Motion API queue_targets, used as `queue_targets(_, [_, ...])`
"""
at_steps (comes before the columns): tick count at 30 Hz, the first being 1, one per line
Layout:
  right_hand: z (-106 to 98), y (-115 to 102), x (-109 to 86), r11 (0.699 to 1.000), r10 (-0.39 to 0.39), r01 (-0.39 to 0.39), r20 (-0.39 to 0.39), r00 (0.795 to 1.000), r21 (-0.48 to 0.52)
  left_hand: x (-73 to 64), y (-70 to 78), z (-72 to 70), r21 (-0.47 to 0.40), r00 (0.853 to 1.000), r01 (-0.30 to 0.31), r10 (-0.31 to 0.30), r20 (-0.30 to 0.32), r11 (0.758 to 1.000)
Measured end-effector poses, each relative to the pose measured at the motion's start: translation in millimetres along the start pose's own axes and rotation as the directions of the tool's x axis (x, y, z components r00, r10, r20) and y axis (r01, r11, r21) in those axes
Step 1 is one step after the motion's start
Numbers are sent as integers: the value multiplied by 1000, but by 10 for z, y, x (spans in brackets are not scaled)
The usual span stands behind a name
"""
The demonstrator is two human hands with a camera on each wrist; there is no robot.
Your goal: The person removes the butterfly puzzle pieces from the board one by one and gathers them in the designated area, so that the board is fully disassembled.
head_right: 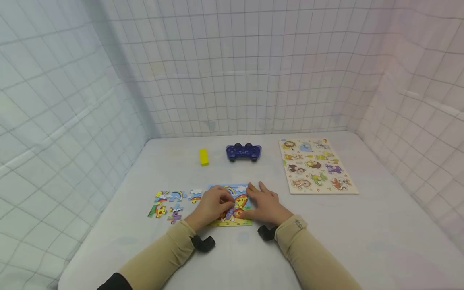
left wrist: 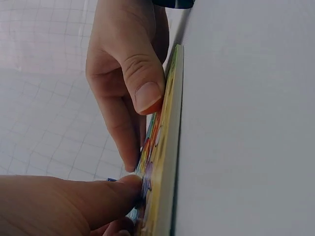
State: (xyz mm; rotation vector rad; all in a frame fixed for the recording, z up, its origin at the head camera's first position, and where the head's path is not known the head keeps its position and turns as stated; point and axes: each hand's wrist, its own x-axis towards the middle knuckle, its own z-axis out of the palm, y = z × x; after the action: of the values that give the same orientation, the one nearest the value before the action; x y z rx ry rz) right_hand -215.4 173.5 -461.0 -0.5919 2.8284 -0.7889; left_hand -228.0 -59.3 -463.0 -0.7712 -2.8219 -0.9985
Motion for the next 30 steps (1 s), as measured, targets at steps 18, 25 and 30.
queue_targets(18, [-3, 5, 23, 1000, 6, -6, 25, 1000, -16, -21, -22, 17, 112, 1000, -3, 7, -28, 994])
queue_targets(25, [-6, 4, 26, 1000, -6, 6, 21, 1000, -21, -43, 7, 4, 48, 999, 2, 1, -51, 999])
queue_targets(30, [-14, -23, 13, 1000, -7, 7, 22, 1000, -15, -51, 14, 6, 12, 999, 6, -5, -53, 1000])
